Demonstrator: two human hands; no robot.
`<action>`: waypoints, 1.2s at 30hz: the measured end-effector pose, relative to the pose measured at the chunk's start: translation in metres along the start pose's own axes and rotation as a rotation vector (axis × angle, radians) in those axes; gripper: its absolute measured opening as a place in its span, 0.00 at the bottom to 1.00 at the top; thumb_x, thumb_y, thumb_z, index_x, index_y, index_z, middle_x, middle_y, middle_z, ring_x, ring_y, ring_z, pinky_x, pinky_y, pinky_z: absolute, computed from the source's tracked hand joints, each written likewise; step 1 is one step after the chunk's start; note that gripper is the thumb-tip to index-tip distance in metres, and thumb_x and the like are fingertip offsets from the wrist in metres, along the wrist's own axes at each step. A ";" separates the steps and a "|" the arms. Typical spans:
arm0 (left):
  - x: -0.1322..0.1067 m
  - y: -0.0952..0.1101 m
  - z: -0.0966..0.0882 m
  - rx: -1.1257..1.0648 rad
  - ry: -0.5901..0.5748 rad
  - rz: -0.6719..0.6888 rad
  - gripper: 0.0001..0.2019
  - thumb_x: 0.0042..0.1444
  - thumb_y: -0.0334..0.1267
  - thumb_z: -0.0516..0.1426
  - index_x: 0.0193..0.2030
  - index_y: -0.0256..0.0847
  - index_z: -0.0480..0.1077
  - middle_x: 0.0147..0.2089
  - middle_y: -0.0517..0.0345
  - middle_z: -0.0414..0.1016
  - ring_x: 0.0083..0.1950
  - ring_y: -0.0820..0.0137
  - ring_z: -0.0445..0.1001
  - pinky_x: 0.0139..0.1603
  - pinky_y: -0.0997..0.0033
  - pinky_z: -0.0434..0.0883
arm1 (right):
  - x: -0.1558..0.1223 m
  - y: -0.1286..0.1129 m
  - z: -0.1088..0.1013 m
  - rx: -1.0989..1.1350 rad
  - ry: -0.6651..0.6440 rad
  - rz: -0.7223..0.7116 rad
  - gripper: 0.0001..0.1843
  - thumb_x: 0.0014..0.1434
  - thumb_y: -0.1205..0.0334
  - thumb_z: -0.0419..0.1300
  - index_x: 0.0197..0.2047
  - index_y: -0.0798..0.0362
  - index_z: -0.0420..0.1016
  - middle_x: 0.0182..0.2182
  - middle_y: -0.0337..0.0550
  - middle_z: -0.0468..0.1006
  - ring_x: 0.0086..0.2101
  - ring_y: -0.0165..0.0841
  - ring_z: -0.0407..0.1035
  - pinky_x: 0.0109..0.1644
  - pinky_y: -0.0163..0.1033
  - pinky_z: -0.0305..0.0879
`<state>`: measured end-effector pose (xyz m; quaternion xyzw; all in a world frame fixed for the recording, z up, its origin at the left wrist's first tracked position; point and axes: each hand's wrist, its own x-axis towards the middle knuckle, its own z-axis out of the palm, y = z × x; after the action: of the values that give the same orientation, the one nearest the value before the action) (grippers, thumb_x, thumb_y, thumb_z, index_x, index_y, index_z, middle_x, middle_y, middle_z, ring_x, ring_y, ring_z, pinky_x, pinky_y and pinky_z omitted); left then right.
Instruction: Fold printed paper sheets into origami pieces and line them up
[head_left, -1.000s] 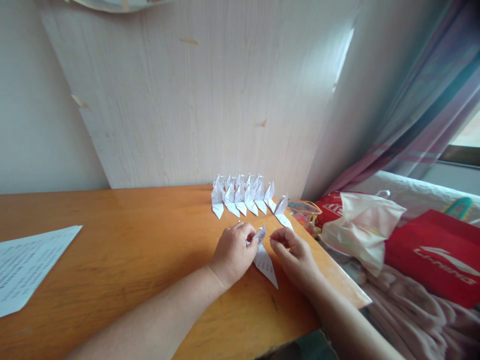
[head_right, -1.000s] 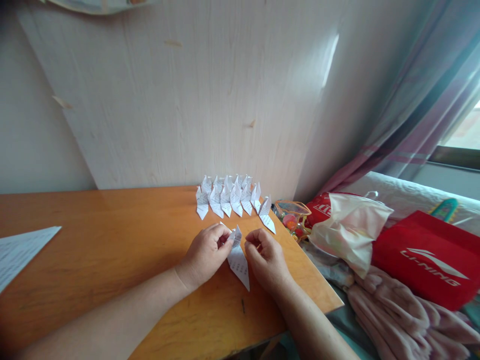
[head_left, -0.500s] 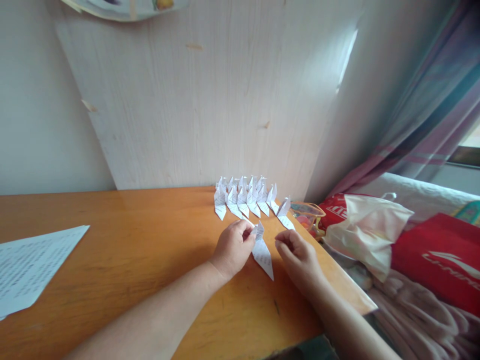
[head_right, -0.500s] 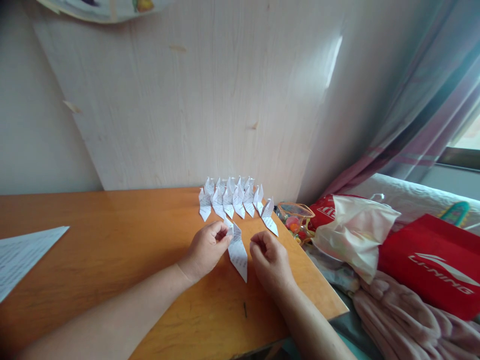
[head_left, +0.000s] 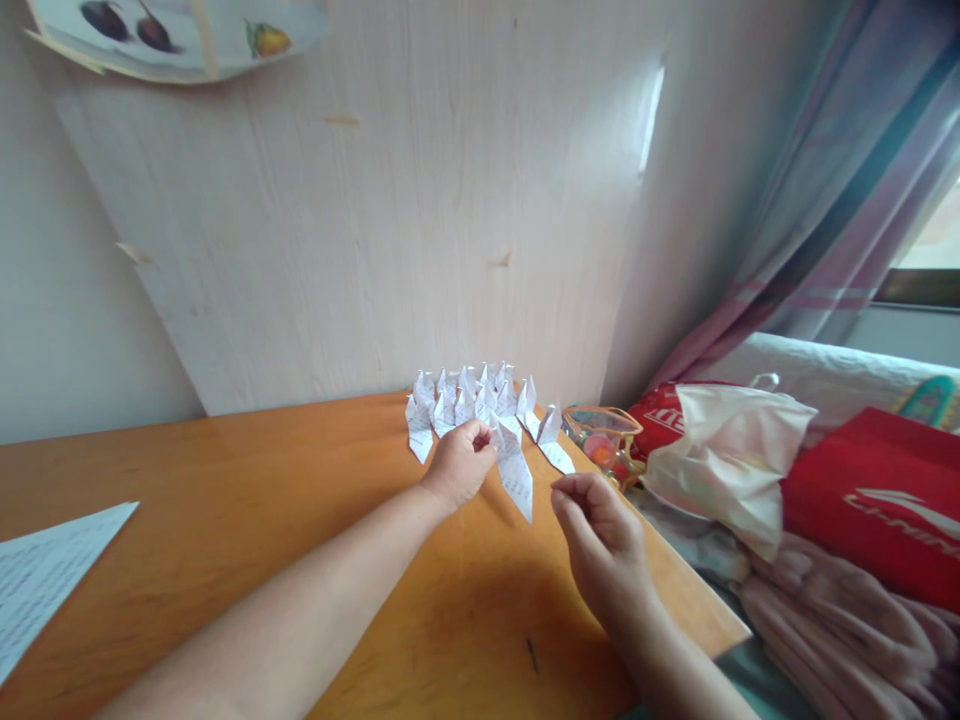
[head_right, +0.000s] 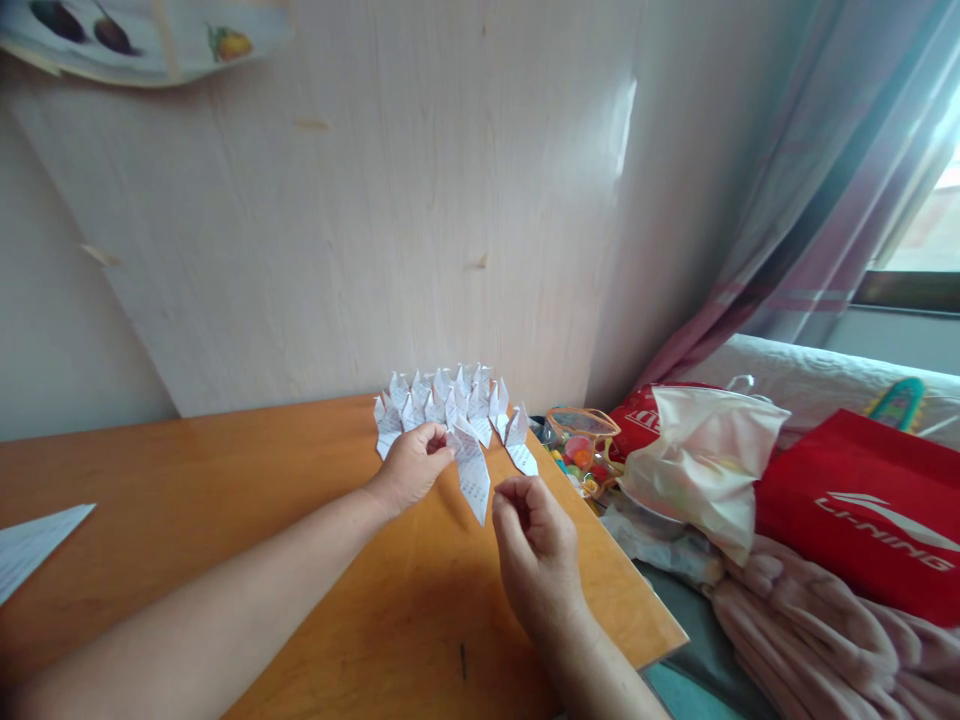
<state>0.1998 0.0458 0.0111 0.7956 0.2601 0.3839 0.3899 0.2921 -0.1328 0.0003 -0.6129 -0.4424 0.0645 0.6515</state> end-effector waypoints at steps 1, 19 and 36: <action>0.005 -0.002 0.003 -0.005 -0.007 -0.003 0.02 0.51 0.31 0.56 0.30 0.39 0.67 0.29 0.64 0.70 0.32 0.73 0.68 0.37 0.74 0.65 | 0.000 -0.001 0.000 0.011 0.005 -0.003 0.06 0.62 0.60 0.57 0.35 0.51 0.72 0.26 0.35 0.69 0.27 0.30 0.62 0.31 0.34 0.58; 0.049 -0.023 0.047 0.011 -0.005 -0.002 0.02 0.51 0.31 0.56 0.30 0.40 0.68 0.29 0.63 0.73 0.32 0.72 0.70 0.37 0.72 0.66 | -0.005 -0.010 0.000 0.058 -0.013 0.009 0.05 0.63 0.62 0.57 0.34 0.52 0.71 0.27 0.37 0.70 0.28 0.30 0.62 0.31 0.34 0.59; 0.055 -0.060 0.060 0.116 0.017 -0.041 0.06 0.49 0.29 0.59 0.36 0.39 0.71 0.33 0.58 0.75 0.35 0.70 0.74 0.40 0.70 0.70 | -0.006 -0.014 0.000 0.018 -0.012 -0.032 0.07 0.62 0.62 0.57 0.33 0.52 0.72 0.26 0.38 0.71 0.26 0.29 0.63 0.30 0.33 0.60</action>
<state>0.2729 0.0937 -0.0397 0.8081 0.3012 0.3668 0.3488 0.2821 -0.1401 0.0092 -0.5996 -0.4553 0.0616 0.6553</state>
